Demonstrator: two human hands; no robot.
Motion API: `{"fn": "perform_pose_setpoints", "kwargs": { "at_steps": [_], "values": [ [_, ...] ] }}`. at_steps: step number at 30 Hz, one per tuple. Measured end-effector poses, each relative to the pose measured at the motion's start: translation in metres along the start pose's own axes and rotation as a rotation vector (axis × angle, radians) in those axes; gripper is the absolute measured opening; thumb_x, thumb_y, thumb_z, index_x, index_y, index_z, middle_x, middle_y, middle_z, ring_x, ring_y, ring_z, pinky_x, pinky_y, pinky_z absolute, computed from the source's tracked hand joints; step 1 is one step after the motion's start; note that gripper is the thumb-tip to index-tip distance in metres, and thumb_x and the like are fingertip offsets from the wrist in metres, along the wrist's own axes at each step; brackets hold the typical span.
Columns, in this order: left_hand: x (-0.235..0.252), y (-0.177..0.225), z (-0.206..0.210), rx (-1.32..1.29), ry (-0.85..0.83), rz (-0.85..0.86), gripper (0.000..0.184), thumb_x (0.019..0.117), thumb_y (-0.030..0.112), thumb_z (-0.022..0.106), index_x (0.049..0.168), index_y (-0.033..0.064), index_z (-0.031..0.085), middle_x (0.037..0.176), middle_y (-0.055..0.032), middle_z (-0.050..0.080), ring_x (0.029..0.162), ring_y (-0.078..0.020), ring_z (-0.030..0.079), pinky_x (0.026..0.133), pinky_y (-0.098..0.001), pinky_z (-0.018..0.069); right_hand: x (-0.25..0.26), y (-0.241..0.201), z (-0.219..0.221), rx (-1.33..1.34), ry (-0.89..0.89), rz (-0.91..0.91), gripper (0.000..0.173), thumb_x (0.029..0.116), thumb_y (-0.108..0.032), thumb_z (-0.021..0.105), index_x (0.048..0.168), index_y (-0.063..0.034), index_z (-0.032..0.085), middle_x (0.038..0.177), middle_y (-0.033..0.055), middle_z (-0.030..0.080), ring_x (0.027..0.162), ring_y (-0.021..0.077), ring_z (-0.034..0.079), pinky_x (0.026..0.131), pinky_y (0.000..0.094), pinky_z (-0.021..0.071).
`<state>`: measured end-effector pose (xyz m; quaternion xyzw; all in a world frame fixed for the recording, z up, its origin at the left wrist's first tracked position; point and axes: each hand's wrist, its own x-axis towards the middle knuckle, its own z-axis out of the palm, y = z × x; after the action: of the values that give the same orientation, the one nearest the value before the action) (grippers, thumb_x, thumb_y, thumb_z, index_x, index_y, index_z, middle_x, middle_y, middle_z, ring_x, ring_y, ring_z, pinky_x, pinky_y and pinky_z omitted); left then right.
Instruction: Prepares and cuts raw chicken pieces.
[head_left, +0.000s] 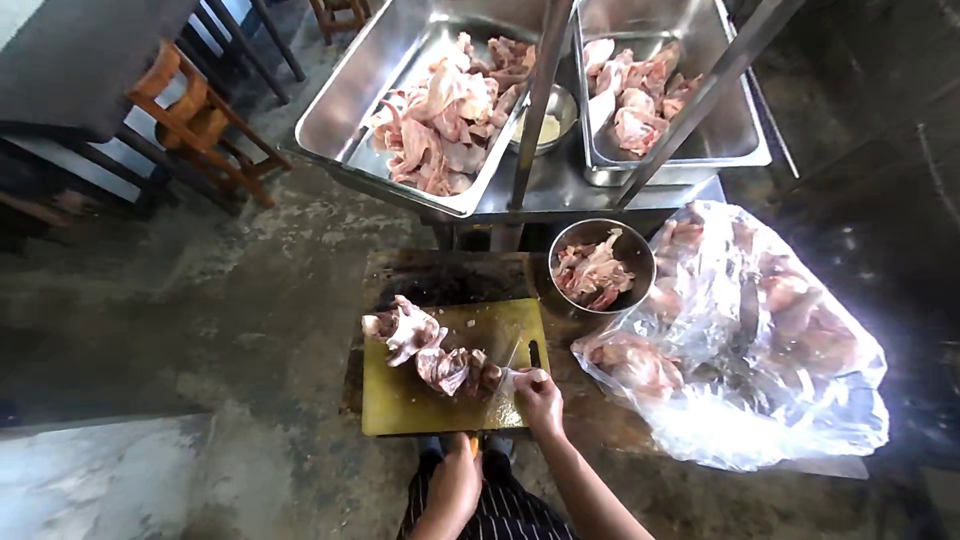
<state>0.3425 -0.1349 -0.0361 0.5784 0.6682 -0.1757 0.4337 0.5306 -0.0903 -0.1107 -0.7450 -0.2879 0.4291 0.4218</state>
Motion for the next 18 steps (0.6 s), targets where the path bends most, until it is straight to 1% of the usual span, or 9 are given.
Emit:
{"fn": "perform_pose_setpoints", "kwargs": {
  "at_steps": [3, 5, 7, 9, 11, 13, 15, 18],
  "values": [
    [-0.030, -0.006, -0.004, 0.075, -0.020, -0.092, 0.044, 0.1084, 0.038, 0.046, 0.144, 0.0115, 0.046, 0.110, -0.0161, 0.073, 0.103, -0.0343, 0.074, 0.088, -0.0543, 0.0600, 0.000, 0.001, 0.003, 0.032, 0.011, 0.017, 0.011, 0.0935, -0.012, 0.073, 0.105, -0.0104, 0.074, 0.103, 0.0032, 0.075, 0.096, 0.0156, 0.071, 0.087, 0.0418, 0.0596],
    [-0.028, -0.001, -0.005, 0.096, -0.019, -0.106, 0.043, 0.1089, 0.038, 0.045, 0.144, 0.0120, 0.046, 0.110, -0.0153, 0.073, 0.102, -0.0340, 0.074, 0.087, -0.0537, 0.0603, 0.001, 0.000, 0.002, 0.029, -0.004, 0.021, 0.009, 0.0941, -0.013, 0.073, 0.102, -0.0104, 0.074, 0.102, 0.0033, 0.075, 0.094, 0.0159, 0.071, 0.084, 0.0415, 0.0598],
    [-0.012, 0.012, -0.007, 0.083, -0.013, -0.087, 0.045, 0.1098, 0.037, 0.043, 0.147, 0.0122, 0.044, 0.114, -0.0156, 0.072, 0.104, -0.0341, 0.073, 0.088, -0.0541, 0.0602, 0.003, -0.002, -0.001, -0.006, -0.044, 0.013, 0.009, 0.0958, -0.016, 0.072, 0.104, -0.0115, 0.073, 0.102, 0.0027, 0.075, 0.092, 0.0157, 0.071, 0.084, 0.0419, 0.0603],
    [0.011, 0.035, -0.011, 0.066, 0.015, -0.048, 0.045, 0.1106, 0.033, 0.042, 0.150, 0.0113, 0.043, 0.116, -0.0173, 0.072, 0.106, -0.0355, 0.073, 0.089, -0.0552, 0.0597, 0.006, -0.003, -0.003, -0.037, -0.074, 0.006, 0.010, 0.0960, -0.018, 0.073, 0.105, -0.0129, 0.073, 0.102, 0.0022, 0.075, 0.091, 0.0155, 0.072, 0.082, 0.0418, 0.0610],
    [0.036, 0.061, -0.016, 0.048, 0.057, 0.006, 0.043, 0.1102, 0.027, 0.042, 0.149, 0.0081, 0.044, 0.118, -0.0190, 0.071, 0.108, -0.0356, 0.072, 0.090, -0.0544, 0.0596, 0.009, -0.001, -0.004, -0.048, -0.078, 0.000, 0.012, 0.0960, -0.019, 0.073, 0.107, -0.0133, 0.073, 0.101, 0.0022, 0.075, 0.089, 0.0156, 0.072, 0.082, 0.0418, 0.0615],
    [0.057, 0.078, -0.013, 0.007, 0.117, 0.063, 0.041, 0.1080, 0.020, 0.048, 0.146, 0.0041, 0.048, 0.122, -0.0213, 0.069, 0.113, -0.0373, 0.070, 0.095, -0.0544, 0.0574, 0.009, -0.005, -0.007, -0.070, -0.084, 0.001, 0.014, 0.0963, -0.019, 0.072, 0.109, -0.0129, 0.073, 0.102, 0.0026, 0.075, 0.091, 0.0161, 0.072, 0.083, 0.0433, 0.0612],
    [0.069, 0.083, -0.012, -0.004, 0.161, 0.108, 0.040, 0.1063, 0.018, 0.050, 0.143, 0.0029, 0.051, 0.124, -0.0214, 0.068, 0.116, -0.0376, 0.068, 0.098, -0.0542, 0.0558, 0.013, -0.007, -0.010, -0.084, -0.107, -0.005, 0.011, 0.0959, -0.016, 0.071, 0.106, -0.0123, 0.074, 0.105, 0.0029, 0.075, 0.094, 0.0171, 0.072, 0.085, 0.0447, 0.0606],
    [0.074, 0.072, -0.016, -0.051, 0.151, 0.138, 0.044, 0.1069, 0.026, 0.051, 0.144, 0.0033, 0.050, 0.124, -0.0209, 0.069, 0.117, -0.0362, 0.068, 0.101, -0.0535, 0.0548, 0.019, 0.000, -0.013, -0.057, -0.130, 0.008, 0.012, 0.0951, -0.016, 0.072, 0.106, -0.0124, 0.075, 0.103, 0.0025, 0.076, 0.094, 0.0160, 0.072, 0.086, 0.0432, 0.0601]
  ]
}}
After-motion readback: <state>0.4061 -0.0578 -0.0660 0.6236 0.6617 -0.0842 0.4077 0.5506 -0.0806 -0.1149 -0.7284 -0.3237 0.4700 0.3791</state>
